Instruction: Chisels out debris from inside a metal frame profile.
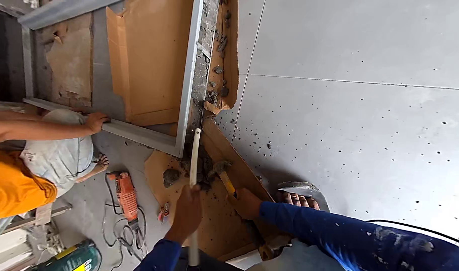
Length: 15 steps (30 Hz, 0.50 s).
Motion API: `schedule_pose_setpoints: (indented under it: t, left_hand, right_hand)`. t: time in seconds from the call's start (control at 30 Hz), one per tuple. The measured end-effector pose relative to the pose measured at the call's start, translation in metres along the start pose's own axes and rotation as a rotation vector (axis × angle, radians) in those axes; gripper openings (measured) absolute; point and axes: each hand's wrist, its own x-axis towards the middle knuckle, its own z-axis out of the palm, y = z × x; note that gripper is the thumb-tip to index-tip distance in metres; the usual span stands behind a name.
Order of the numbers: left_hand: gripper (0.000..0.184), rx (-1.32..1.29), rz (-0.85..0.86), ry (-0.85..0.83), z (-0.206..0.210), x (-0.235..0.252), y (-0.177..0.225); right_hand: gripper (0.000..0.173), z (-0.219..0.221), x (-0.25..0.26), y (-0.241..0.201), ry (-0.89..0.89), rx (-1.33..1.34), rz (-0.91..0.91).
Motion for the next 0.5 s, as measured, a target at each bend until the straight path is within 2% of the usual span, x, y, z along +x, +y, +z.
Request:
schedule_pose_setpoints:
  t: [0.07,0.13,0.2,0.27,0.3,0.37,0.43,0.5]
  left_hand:
    - [0.036,-0.409,-0.139,-0.103,-0.010,-0.002,0.071]
    - [0.029,-0.695,-0.225,-0.286,-0.052,0.015,0.128]
    - [0.031,-0.922,-0.312,-0.467,-0.094,0.035,0.149]
    - [0.035,-1.002,-0.345,-0.571,-0.119,0.045,0.141]
    - [0.037,-0.932,-0.327,-0.556,-0.121,0.044,0.134]
    - [0.038,-0.531,-0.201,-0.375,-0.099,0.028,0.104]
    - [0.040,-0.046,-0.034,-0.209,-0.062,0.008,0.032]
    - [0.043,0.356,0.068,-0.053,-0.047,0.006,-0.040]
  right_hand:
    - [0.045,0.000,-0.003,-0.002,0.004,-0.083,0.003]
    - [0.046,-0.004,-0.006,-0.004,0.010,-0.128,0.011]
    - [0.045,-0.004,-0.004,-0.004,0.020,-0.123,0.018]
    - [0.041,-0.003,0.002,0.000,0.034,-0.070,0.012]
    - [0.040,-0.003,0.006,0.000,0.050,-0.043,0.002]
    - [0.039,-0.005,0.014,-0.003,0.094,-0.027,-0.016]
    - [0.038,-0.006,0.015,-0.011,0.112,-0.099,-0.018]
    - [0.041,-0.012,0.012,-0.029,0.091,-0.247,0.008]
